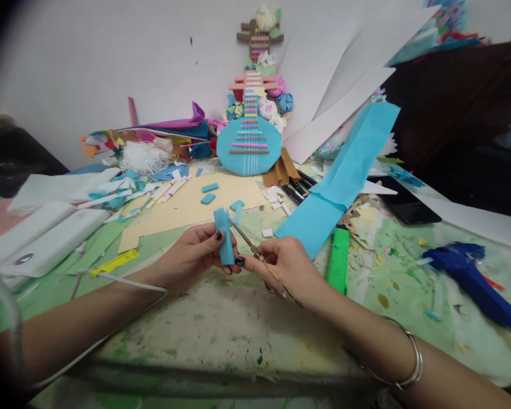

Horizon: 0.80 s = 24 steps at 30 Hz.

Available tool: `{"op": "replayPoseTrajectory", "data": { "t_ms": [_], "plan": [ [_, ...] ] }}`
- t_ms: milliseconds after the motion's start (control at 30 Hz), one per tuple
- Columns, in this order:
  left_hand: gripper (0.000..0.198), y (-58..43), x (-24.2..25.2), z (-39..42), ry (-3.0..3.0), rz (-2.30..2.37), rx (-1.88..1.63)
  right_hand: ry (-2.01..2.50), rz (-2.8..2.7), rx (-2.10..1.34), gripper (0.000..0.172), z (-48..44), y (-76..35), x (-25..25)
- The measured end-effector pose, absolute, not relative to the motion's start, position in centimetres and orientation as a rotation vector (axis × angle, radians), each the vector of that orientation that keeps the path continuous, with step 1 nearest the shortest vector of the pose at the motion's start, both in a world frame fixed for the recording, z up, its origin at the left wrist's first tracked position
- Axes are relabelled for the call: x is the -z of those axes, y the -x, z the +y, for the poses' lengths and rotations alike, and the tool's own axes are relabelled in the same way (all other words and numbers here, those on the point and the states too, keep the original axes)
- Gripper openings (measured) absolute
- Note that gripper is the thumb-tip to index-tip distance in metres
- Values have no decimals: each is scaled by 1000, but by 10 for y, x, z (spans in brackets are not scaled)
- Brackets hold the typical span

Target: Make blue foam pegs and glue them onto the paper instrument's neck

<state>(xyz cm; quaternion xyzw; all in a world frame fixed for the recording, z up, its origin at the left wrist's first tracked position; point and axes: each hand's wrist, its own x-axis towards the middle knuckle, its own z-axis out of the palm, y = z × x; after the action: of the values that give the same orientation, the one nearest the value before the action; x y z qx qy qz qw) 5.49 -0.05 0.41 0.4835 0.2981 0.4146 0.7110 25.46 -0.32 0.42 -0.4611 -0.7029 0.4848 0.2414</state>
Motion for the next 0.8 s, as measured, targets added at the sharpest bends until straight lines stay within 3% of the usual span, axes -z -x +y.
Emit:
{"op": "replayPoseTrajectory", "data": {
  "t_ms": [800],
  "plan": [
    [24,-53,3,2,-1176,772,-1049,1252,-2020,-1073,43,-8,-248,-10]
  ]
}}
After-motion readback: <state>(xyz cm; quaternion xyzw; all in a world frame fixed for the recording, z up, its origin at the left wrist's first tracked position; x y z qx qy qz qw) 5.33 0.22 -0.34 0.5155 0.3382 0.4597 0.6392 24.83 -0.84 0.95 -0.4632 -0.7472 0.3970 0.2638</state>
